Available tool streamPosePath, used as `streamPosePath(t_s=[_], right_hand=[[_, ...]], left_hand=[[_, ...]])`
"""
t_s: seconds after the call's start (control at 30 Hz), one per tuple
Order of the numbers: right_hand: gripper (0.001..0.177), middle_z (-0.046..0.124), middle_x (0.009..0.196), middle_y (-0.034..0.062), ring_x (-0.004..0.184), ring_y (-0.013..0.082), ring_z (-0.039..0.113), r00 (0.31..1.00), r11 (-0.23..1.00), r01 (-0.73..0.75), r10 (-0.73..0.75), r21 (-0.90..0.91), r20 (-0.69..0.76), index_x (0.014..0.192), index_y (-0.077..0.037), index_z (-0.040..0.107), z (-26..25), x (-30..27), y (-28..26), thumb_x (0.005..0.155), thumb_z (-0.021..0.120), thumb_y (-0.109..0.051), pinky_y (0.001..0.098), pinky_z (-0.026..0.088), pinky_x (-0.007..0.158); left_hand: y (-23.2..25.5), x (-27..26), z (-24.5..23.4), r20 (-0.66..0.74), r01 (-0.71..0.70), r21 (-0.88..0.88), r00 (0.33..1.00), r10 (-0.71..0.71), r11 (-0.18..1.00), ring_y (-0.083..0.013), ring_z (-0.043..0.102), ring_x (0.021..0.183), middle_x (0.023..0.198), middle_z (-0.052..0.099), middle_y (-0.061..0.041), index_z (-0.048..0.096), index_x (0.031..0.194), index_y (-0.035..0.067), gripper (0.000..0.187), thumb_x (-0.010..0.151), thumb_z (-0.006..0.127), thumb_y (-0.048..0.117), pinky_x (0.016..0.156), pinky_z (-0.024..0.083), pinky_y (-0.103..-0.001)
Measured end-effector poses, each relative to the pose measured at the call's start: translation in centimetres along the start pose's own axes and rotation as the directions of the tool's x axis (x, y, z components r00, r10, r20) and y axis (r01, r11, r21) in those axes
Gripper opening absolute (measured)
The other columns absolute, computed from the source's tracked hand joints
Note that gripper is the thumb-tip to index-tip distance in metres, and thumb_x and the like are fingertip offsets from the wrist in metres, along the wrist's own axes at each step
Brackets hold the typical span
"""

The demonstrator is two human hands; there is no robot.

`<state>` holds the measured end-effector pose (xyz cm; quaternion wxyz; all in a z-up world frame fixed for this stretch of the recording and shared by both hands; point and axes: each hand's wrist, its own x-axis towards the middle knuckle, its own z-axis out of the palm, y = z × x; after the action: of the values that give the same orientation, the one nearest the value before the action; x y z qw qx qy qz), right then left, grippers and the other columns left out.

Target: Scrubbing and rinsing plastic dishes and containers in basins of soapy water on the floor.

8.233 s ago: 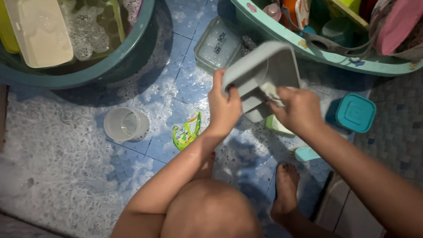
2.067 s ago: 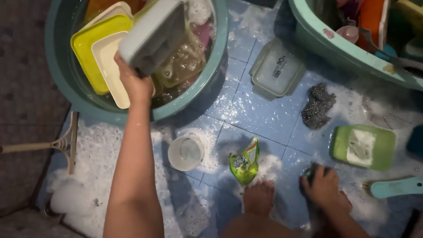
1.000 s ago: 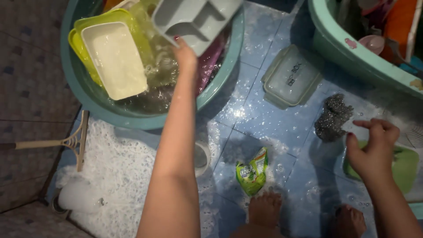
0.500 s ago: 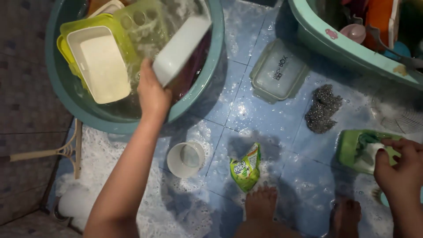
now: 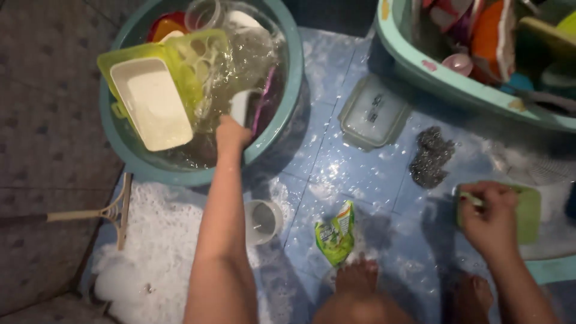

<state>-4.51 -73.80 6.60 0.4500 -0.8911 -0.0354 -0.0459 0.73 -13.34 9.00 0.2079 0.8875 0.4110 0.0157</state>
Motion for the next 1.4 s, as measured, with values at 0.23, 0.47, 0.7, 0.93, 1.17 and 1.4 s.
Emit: streamPosePath(t_s=[0.23, 0.47, 0.7, 0.93, 1.17, 1.4], right_hand=[[0.023, 0.061, 0.126, 0.0137, 0.106, 0.0223, 0.064, 0.968, 0.953, -0.251, 0.242, 0.172, 0.069, 0.119, -0.004, 0.068, -2.8, -1.1, 1.2, 0.098, 0.063, -0.003, 0.0343, 0.052, 0.088], [0.020, 0.069, 0.118, 0.0086, 0.103, 0.0199, 0.066, 0.873, 0.760, -0.487, 0.415, 0.430, 0.256, 0.119, -0.003, 0.067, 0.3, 0.3, -1.5, 0.101, 0.059, -0.006, 0.0356, 0.054, 0.091], [0.018, 0.072, 0.107, 0.0106, 0.096, 0.0208, 0.068, 0.774, 0.731, -0.517, 0.176, 0.445, 0.609, 0.114, -0.003, 0.067, 5.6, 7.0, -13.9, 0.102, 0.059, -0.015, 0.0365, 0.055, 0.087], [0.025, 0.072, 0.104, 0.0052, 0.096, 0.0156, 0.071, 0.739, 0.888, -0.363, 0.089, 0.283, 0.668, 0.117, -0.008, 0.061, 3.4, 13.0, -23.2, 0.096, 0.054, -0.021, 0.0372, 0.054, 0.083], [0.026, 0.062, 0.095, 0.0091, 0.090, 0.0260, 0.064, 0.622, 0.367, -0.780, 0.364, 0.507, 0.693, 0.102, -0.010, 0.056, 1.3, 15.7, -18.9, 0.102, 0.045, -0.034, 0.0468, 0.055, 0.081], [0.013, 0.071, 0.095, 0.0090, 0.082, 0.0248, 0.072, 0.724, 0.389, -0.688, 0.324, 0.612, 0.608, 0.104, -0.003, 0.068, 6.9, 19.2, -10.5, 0.096, 0.060, -0.010, 0.0410, 0.062, 0.074]], left_hand=[[-10.9, 8.1, -0.6, -0.110, 0.055, 0.011, 0.992, -0.053, 0.998, -0.0474, 0.067, 0.106, 0.111, 0.069, -0.031, 0.065, 0.114, -0.004, 0.045, 0.085, 0.069, 0.030, 0.093, 0.054, -0.052], [-14.4, 3.1, -8.5, 0.601, 0.619, -0.770, 0.785, -0.151, 0.155, -0.0079, 0.044, 0.044, 0.090, 0.070, -0.029, 0.054, 0.111, -0.004, 0.034, 0.083, 0.037, 0.006, 0.037, 0.037, -0.015], [-7.6, -4.5, -11.2, 0.590, 0.595, -0.804, 0.798, 0.124, -0.010, -0.0097, 0.051, 0.048, 0.098, 0.070, -0.028, 0.051, 0.119, -0.012, 0.043, 0.080, 0.043, 0.006, 0.036, 0.040, -0.018], [6.1, -15.8, -13.0, 0.626, 0.623, -0.779, 0.769, 0.130, 0.064, -0.0106, 0.045, 0.043, 0.099, 0.072, -0.032, 0.048, 0.119, -0.005, 0.043, 0.078, 0.041, 0.005, 0.035, 0.040, -0.019], [15.0, -23.8, -7.8, 0.702, 0.669, -0.712, 0.688, 0.182, 0.216, -0.0107, 0.049, 0.047, 0.096, 0.069, -0.031, 0.053, 0.122, -0.006, 0.047, 0.079, 0.037, 0.002, 0.038, 0.045, -0.019], [19.5, -31.5, -7.3, 0.630, 0.614, -0.748, 0.777, -0.023, 0.252, -0.0243, 0.068, 0.072, 0.102, 0.067, -0.030, 0.053, 0.119, -0.012, 0.040, 0.084, 0.039, -0.001, 0.051, 0.053, -0.024]])
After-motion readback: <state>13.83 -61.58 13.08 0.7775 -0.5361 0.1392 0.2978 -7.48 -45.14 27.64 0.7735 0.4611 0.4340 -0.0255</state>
